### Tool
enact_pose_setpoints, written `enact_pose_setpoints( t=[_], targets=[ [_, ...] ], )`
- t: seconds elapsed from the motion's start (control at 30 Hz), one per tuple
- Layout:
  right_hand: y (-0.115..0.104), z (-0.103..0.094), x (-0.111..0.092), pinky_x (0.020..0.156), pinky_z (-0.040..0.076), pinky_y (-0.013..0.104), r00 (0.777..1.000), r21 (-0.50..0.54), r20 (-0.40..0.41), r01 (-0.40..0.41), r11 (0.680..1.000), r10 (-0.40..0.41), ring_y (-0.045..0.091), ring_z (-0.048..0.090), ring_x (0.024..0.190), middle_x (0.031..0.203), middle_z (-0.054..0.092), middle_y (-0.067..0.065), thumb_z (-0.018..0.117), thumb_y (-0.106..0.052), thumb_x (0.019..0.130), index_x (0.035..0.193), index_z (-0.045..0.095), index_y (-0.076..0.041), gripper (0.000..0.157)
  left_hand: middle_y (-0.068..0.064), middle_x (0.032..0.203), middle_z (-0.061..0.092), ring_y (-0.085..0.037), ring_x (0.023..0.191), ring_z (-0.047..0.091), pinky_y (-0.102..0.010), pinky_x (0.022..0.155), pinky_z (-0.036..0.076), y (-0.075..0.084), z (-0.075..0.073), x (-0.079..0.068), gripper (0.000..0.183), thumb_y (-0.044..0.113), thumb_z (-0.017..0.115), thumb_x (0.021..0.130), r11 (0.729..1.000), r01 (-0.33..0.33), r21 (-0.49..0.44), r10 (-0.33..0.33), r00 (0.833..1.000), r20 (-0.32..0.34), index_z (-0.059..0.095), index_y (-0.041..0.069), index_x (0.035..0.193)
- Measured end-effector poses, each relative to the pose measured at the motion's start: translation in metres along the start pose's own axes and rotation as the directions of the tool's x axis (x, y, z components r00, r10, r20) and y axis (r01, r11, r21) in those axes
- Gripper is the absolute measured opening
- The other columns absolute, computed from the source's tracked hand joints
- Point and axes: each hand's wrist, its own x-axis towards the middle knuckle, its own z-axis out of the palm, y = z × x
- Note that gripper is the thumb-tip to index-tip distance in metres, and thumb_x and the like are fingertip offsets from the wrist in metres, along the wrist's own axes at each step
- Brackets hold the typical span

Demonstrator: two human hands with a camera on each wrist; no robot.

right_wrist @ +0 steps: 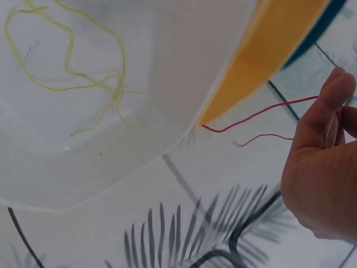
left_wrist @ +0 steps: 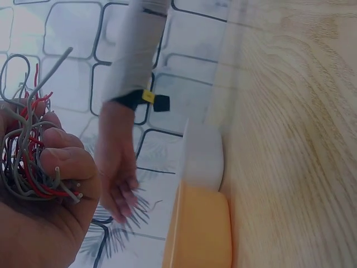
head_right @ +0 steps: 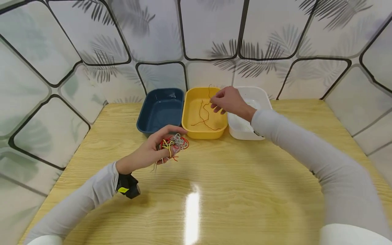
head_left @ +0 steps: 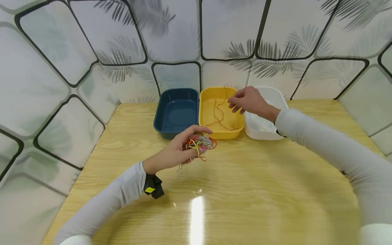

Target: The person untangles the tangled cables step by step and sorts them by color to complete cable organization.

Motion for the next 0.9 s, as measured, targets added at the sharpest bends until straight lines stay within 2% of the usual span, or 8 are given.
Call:
enact_pose_setpoints(
  t=[0.07,0.2,0.4,0.63,0.8,0.9],
  targets=[
    [0.002,0.018,0.006,0.061,0.051,0.036,1.000,-0.054,0.022,0.007,0.998,-0.006,0.025,0.066,0.074,0.088,0.067,0.011,0.058,-0.029,0.089,0.096,0.068,-0.006,0.026,-0.008,0.110,0.054,-0.024,0.045,0.037,-0.036,0.039,0.031,0.000,0.000,0.000,0.046,0.008,0.049,0.092,1.000,0.005,0.011,-0.005,1.000,0.002,0.040,0.027,0.133],
    [0.004,0.048,0.015,0.059,0.051,0.034,0.997,-0.078,0.079,0.000,0.997,0.006,0.025,0.066,0.069,0.083,0.067,0.014,0.055,-0.020,0.088,0.092,0.068,0.001,0.026,-0.007,0.111,0.053,-0.025,0.047,0.038,-0.036,0.040,0.033,-0.001,0.000,0.001,0.044,0.011,0.050,0.092,1.000,0.019,0.019,-0.019,1.000,0.006,0.042,0.028,0.132],
    [0.011,0.074,0.026,0.059,0.050,0.033,0.989,-0.080,0.133,-0.059,0.995,0.069,0.023,0.065,0.064,0.076,0.066,0.014,0.055,-0.015,0.087,0.088,0.067,0.004,0.023,-0.006,0.111,0.053,-0.026,0.050,0.042,-0.036,0.043,0.035,0.000,0.001,0.001,0.044,0.010,0.050,0.091,0.999,0.035,0.025,-0.035,0.999,0.015,0.044,0.027,0.130],
    [0.015,0.083,0.024,0.060,0.050,0.031,0.979,-0.157,0.180,-0.067,0.985,0.095,0.021,0.064,0.066,0.079,0.066,0.012,0.059,-0.019,0.088,0.096,0.068,-0.001,0.022,-0.004,0.111,0.054,-0.025,0.055,0.046,-0.037,0.046,0.039,-0.001,0.003,-0.001,0.045,0.008,0.049,0.089,0.998,0.029,0.049,-0.029,0.999,0.012,0.045,0.027,0.130],
    [0.010,0.076,0.013,0.059,0.049,0.032,0.977,-0.211,0.198,-0.040,0.977,0.082,0.018,0.064,0.070,0.099,0.066,0.011,0.056,-0.022,0.089,0.117,0.061,-0.003,0.034,-0.002,0.110,0.055,-0.025,0.054,0.047,-0.037,0.047,0.040,-0.003,-0.001,0.003,0.041,0.013,0.050,0.090,0.992,0.072,0.101,-0.072,0.997,-0.004,0.046,0.027,0.128],
    [0.006,0.068,0.002,0.055,0.048,0.032,0.981,-0.233,0.194,0.016,0.972,0.030,0.020,0.064,0.072,0.107,0.064,0.008,0.052,-0.023,0.090,0.125,0.056,-0.006,0.038,-0.002,0.106,0.057,-0.024,0.054,0.046,-0.036,0.047,0.040,-0.005,-0.003,0.007,0.037,0.016,0.051,0.091,0.986,0.108,0.129,-0.104,0.994,-0.036,0.047,0.027,0.126]
  ],
)
